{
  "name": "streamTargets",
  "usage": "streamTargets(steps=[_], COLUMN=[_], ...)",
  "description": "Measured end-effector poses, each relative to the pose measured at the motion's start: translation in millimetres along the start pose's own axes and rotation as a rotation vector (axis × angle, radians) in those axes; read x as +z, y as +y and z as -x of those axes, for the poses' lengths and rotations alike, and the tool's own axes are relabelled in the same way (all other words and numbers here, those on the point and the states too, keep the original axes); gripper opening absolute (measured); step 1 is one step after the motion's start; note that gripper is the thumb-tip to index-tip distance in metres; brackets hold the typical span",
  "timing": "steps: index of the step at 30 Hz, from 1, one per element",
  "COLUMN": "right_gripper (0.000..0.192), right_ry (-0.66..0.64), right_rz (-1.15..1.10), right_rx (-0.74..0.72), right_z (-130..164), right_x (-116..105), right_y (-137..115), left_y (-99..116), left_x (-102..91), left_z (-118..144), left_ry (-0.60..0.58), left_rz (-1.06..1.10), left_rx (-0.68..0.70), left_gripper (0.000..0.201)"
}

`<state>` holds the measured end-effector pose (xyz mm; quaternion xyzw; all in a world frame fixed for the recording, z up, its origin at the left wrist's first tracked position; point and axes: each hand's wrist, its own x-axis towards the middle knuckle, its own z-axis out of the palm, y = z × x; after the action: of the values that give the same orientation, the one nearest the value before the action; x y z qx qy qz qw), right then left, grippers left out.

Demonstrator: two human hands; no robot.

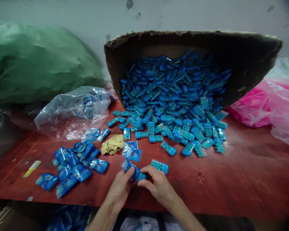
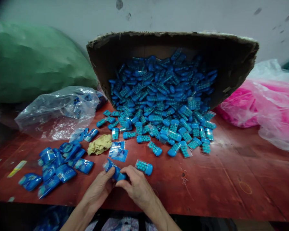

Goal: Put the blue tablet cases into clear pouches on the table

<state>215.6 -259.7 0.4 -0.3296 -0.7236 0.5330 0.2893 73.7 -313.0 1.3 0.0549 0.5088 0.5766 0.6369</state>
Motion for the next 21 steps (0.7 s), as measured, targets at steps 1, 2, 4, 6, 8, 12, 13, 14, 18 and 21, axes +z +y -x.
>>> streamTargets(steps=[1,2,4,6,8,12,13,14,18,21], right_gripper=[0.017,0.021,0.035,0.051,0.06,0.06,0.058,0.056,0.047,0.043], right_ry=[0.004,0.017,0.033,0.013,-0.018,-0.056,-0.049,-0.028,0.086,0.116], right_rz=[-0.03,-0.076,-0.192,-0.308,-0.386,-0.43,-0.451,-0.474,-0.469,-0.428], right_rx=[0.001,0.011,0.025,0.016,0.006,0.028,0.045,0.065,0.096,0.078], right_z=[0.0,-0.2,-0.8,-1.6,-2.3,-3.7,-4.0,-4.1,-3.3,-2.5], right_x=[0.4,1.2,3.2,4.5,4.7,5.4,6.5,8.1,16.4,18.6], right_y=[1.5,4.1,11.5,18.1,21.4,19.8,19.5,19.6,23.2,24.8], left_y=[0.2,0.1,-1.0,-3.2,-5.7,-9.8,-10.8,-11.9,-17.2,-19.5], left_x=[-0.1,-0.5,-2.8,-6.5,-9.7,-7.6,-4.9,-1.7,10.9,14.2], left_z=[-0.2,-0.4,-1.1,-1.7,-2.1,-1.3,-0.7,0.1,4.8,7.7], left_ry=[-0.026,-0.065,-0.141,-0.194,-0.225,-0.24,-0.231,-0.216,-0.121,-0.057], left_rz=[0.011,0.021,0.052,0.093,0.125,0.121,0.118,0.116,0.119,0.15], left_rx=[-0.008,-0.028,-0.068,-0.1,-0.124,-0.147,-0.139,-0.128,-0.098,-0.088], left_gripper=[0.012,0.01,0.009,0.013,0.015,0.016,0.017,0.017,0.012,0.011])
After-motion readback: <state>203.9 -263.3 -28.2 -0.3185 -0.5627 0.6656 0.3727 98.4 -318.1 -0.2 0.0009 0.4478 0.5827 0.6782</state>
